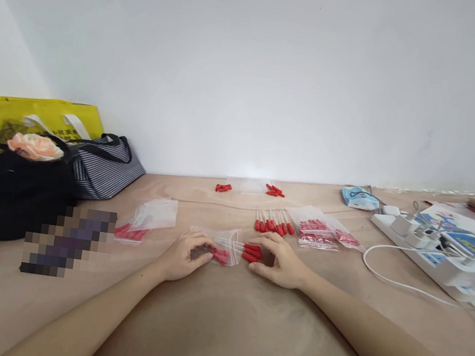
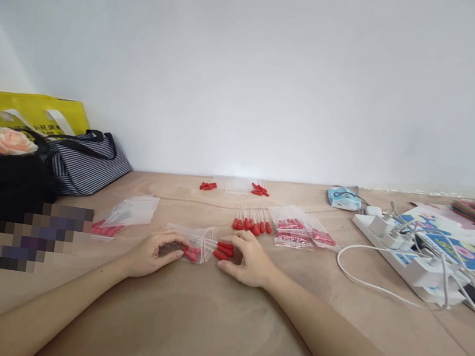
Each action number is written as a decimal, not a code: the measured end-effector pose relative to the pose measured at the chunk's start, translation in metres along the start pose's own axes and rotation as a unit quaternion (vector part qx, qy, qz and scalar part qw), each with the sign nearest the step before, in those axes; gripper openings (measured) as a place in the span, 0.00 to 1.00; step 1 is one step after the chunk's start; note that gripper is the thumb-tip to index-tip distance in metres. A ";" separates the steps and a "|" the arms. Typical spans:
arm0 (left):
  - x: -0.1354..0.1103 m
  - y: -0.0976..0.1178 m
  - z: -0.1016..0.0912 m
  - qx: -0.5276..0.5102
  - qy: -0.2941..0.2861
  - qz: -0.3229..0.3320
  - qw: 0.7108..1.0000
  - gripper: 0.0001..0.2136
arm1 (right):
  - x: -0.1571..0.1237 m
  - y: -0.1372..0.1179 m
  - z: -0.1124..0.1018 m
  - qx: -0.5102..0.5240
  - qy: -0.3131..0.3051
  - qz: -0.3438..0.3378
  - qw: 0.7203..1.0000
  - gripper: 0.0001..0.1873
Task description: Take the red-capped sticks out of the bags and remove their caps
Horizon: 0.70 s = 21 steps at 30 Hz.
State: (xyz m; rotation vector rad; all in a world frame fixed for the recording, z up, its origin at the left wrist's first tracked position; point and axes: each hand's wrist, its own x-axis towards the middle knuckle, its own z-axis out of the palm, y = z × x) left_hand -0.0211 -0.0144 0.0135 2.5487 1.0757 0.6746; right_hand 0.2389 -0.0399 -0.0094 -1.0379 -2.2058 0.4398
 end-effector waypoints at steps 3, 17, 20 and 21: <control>0.000 0.001 0.000 -0.004 0.001 -0.002 1.000 0.08 | 0.005 -0.001 0.007 -0.007 0.006 0.004 1.000 0.24; 0.000 -0.004 0.001 0.004 -0.004 -0.001 1.000 0.08 | 0.002 -0.002 -0.007 -0.004 -0.016 0.058 0.998 0.13; 0.000 -0.003 0.000 0.011 -0.003 0.000 1.000 0.08 | 0.001 -0.002 -0.003 -0.019 0.004 0.037 0.999 0.18; 0.000 -0.002 0.000 0.012 -0.003 0.001 1.000 0.08 | 0.001 -0.002 -0.002 -0.019 0.010 0.037 0.999 0.17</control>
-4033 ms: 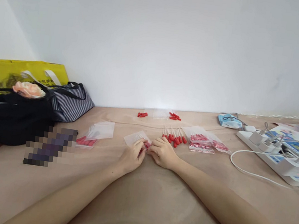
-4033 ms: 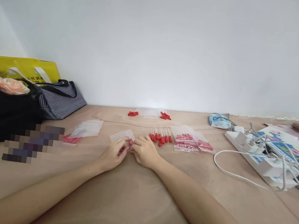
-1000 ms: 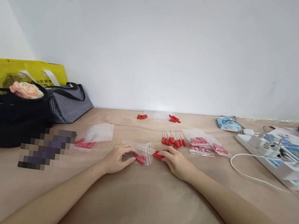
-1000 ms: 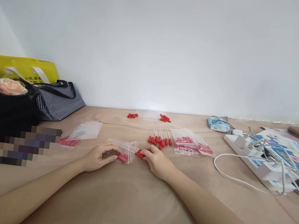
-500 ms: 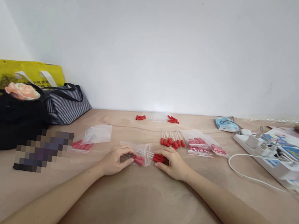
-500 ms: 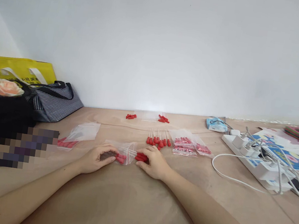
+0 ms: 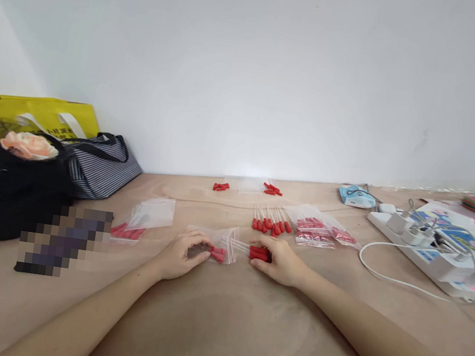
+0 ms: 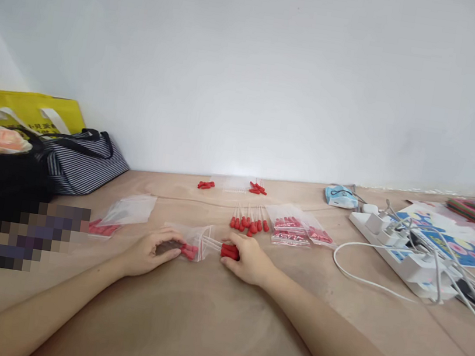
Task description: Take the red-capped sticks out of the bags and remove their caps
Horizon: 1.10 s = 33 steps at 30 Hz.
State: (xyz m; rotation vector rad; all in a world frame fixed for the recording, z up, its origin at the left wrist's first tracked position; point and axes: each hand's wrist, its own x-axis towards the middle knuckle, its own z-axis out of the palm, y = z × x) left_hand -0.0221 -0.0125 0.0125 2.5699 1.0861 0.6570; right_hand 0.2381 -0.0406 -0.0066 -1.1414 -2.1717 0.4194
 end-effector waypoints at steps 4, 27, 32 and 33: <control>0.000 0.001 0.000 -0.001 0.000 0.001 1.000 0.08 | -0.001 0.001 0.004 0.033 0.026 0.015 0.999 0.12; 0.000 0.002 -0.001 -0.027 -0.004 -0.016 0.999 0.08 | 0.025 0.047 -0.035 -0.056 0.355 0.058 0.931 0.09; 0.000 -0.001 0.000 -0.022 0.002 -0.009 1.000 0.08 | 0.029 0.067 -0.017 -0.166 0.277 0.034 0.946 0.11; 0.000 -0.001 0.000 -0.020 0.001 -0.008 1.000 0.08 | 0.029 0.069 -0.015 -0.178 0.265 0.033 0.947 0.12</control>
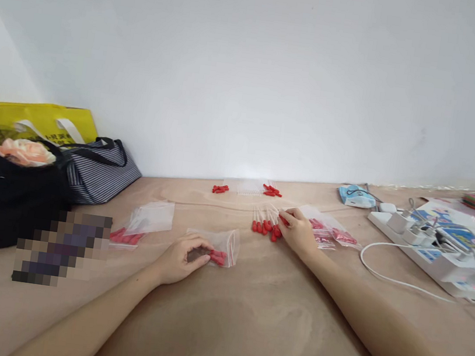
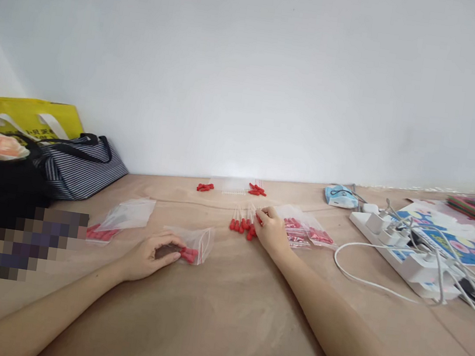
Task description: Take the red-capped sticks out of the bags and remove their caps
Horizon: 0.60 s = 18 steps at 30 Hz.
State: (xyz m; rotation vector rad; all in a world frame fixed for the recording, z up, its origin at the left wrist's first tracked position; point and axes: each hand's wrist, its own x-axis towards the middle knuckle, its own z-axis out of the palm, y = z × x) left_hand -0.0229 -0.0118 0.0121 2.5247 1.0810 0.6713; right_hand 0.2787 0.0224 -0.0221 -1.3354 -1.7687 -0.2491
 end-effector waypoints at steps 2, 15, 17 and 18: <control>0.000 0.000 0.000 0.003 -0.001 0.000 1.000 0.08 | -0.002 0.001 0.003 -0.008 -0.014 -0.007 1.000 0.11; 0.000 0.001 0.000 0.012 -0.002 0.001 1.000 0.08 | -0.001 -0.006 0.003 -0.012 -0.063 0.007 0.998 0.19; 0.000 0.000 0.001 0.011 -0.003 0.003 1.000 0.08 | -0.002 -0.008 0.000 -0.011 -0.073 0.011 0.997 0.20; 0.000 0.000 0.001 0.010 -0.003 0.004 1.000 0.08 | -0.003 -0.009 -0.003 -0.009 -0.082 0.010 0.997 0.20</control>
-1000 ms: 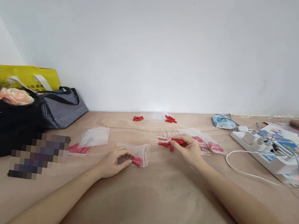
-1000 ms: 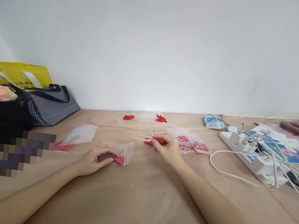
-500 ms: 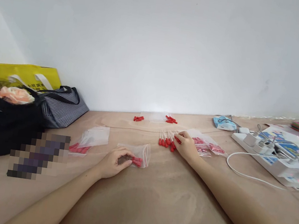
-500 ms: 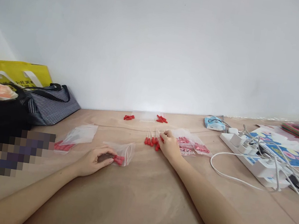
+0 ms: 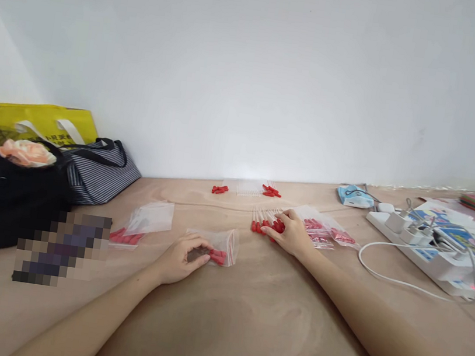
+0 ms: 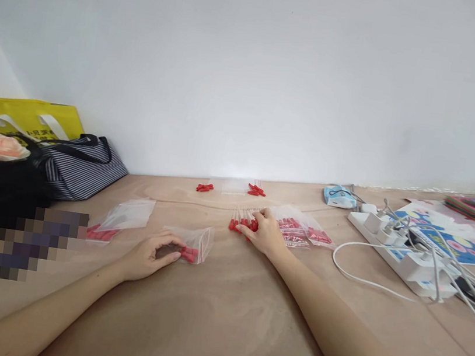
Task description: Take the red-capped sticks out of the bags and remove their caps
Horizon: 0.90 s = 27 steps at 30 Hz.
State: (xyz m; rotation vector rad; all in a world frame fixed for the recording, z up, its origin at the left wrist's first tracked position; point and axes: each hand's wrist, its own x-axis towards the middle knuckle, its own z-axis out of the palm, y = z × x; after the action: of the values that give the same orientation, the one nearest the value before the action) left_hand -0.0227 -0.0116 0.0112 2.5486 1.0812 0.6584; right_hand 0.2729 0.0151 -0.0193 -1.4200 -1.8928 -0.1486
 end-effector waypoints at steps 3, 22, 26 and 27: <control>0.000 0.000 0.000 -0.001 -0.002 -0.001 1.000 0.08 | -0.003 0.000 -0.011 0.017 -0.043 -0.021 0.999 0.19; 0.000 0.002 -0.001 0.008 -0.005 -0.005 1.000 0.08 | -0.004 0.003 -0.022 -0.046 -0.108 -0.097 0.988 0.16; 0.001 0.001 0.000 0.011 -0.003 -0.001 1.000 0.08 | -0.007 0.003 -0.017 -0.025 -0.087 -0.117 0.989 0.20; 0.001 0.000 0.000 0.011 -0.001 0.000 1.000 0.08 | -0.007 0.003 -0.016 -0.019 -0.080 -0.118 0.990 0.20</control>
State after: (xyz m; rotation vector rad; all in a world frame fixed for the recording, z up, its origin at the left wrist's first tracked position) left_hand -0.0220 -0.0115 0.0112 2.5665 1.0937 0.6465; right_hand 0.2843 0.0024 -0.0135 -1.2605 -2.1988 -0.1913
